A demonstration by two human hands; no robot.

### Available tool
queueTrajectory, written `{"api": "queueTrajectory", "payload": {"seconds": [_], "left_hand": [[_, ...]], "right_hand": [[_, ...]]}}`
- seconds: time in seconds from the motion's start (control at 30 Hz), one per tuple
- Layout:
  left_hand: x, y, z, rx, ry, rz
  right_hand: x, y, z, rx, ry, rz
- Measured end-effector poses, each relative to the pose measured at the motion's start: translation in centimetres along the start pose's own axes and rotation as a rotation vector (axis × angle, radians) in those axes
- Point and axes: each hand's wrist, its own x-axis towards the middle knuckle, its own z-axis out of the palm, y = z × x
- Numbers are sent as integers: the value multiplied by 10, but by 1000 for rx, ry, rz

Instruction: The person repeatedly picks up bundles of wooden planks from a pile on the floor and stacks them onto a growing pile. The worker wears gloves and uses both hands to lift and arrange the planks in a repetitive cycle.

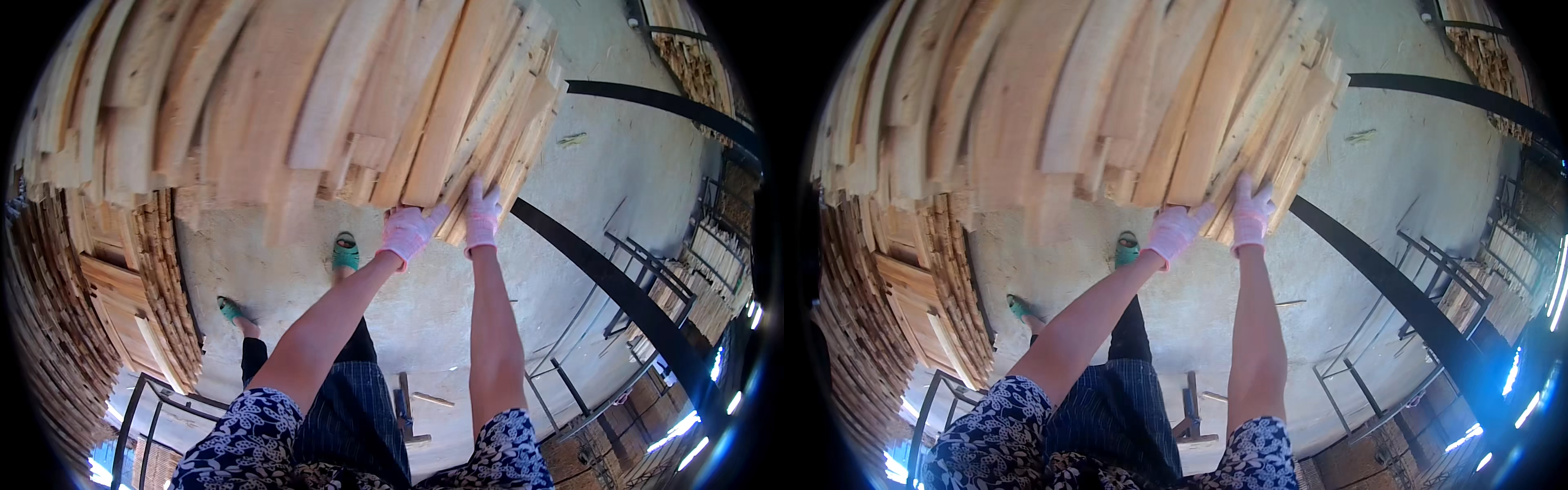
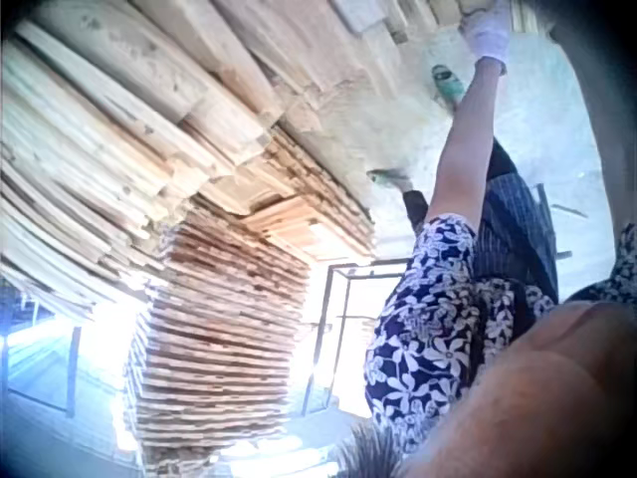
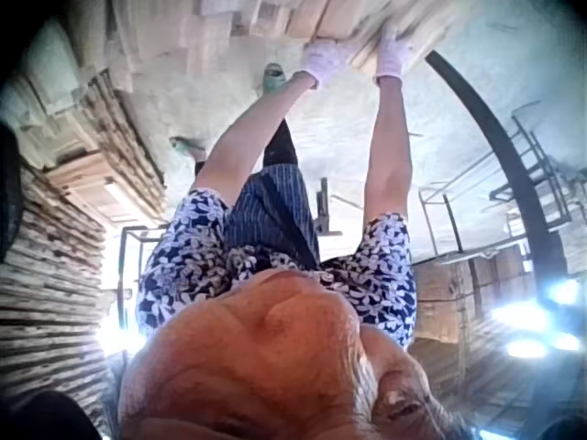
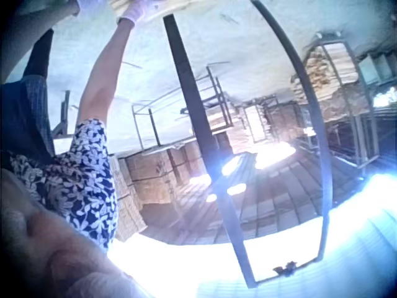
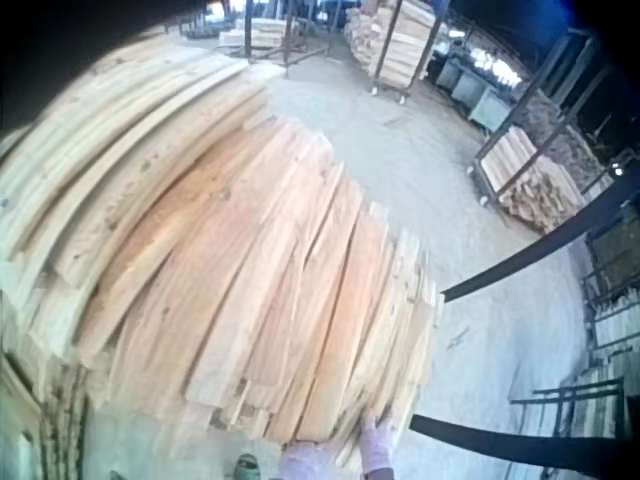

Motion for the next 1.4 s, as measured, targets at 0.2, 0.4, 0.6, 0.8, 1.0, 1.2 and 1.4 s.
{"api": "queueTrajectory", "payload": {"seconds": [0.2,0.4,0.6,0.8,1.0,1.2,1.4], "left_hand": [[44,-22,28,-592,165,7],[28,-14,2,-531,3,3],[-5,-73,31,-287,133,204],[-22,-138,22,22,15,85],[7,-94,-11,-240,-99,209],[-45,-82,-23,-474,-228,154],[-206,-176,-26,-673,-463,115]], "right_hand": [[12,9,1,-55,-116,10],[12,19,9,348,-202,-3],[-42,99,37,551,-332,-72],[-65,126,64,1081,-609,237],[-41,106,60,1254,-734,205],[-108,88,34,1081,-693,240],[-308,137,-2,1100,-791,317]]}}
